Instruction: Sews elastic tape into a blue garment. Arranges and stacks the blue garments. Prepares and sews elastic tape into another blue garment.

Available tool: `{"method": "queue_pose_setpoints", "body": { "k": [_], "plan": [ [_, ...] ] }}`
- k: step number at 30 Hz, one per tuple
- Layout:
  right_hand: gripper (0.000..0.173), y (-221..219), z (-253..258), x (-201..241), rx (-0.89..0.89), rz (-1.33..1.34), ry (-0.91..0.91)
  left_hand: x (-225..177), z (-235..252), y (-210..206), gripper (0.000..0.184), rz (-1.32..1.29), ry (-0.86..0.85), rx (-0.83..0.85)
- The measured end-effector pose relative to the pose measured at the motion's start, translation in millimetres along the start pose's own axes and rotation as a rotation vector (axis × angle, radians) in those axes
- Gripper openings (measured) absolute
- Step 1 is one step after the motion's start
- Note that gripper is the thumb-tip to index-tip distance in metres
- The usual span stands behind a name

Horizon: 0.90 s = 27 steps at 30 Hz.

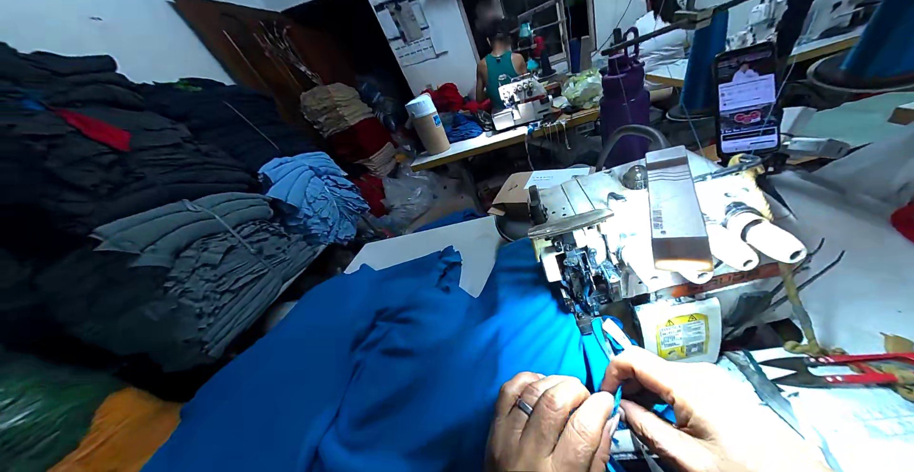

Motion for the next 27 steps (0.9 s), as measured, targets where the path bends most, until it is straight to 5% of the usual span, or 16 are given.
{"method": "queue_pose_setpoints", "body": {
  "k": [4, 7, 11, 19, 27],
  "plan": [
    [0.015, 1, -2, 7, -0.038, -0.034, 0.083, 4, -5, -6, 0.022, -0.087, 0.075, -0.02],
    [0.017, 2, -5, 10, -0.061, -0.073, 0.134, 7, -13, -20, 0.044, -0.023, 0.153, 0.036],
    [0.015, 6, -10, 11, -0.074, -0.147, 0.166, 14, -16, -25, 0.012, 0.093, 0.123, 0.032],
    [0.015, 3, -8, -5, -0.106, -0.244, 0.073, 36, -4, -13, 0.027, 0.013, -0.037, 0.091],
    [0.032, -4, 4, -32, -0.249, -0.54, 0.089, 67, 31, -27, 0.033, 0.024, 0.135, 0.272]
  ]
}}
Point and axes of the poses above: each hand's wrist, its own z-axis towards the middle knuckle, its own y-axis out of the back of the hand, x = y × z, the point moved 6 cm from there along z, towards the middle knuckle, and after that the axes turned 9 degrees about y, right-handed, at the moved point
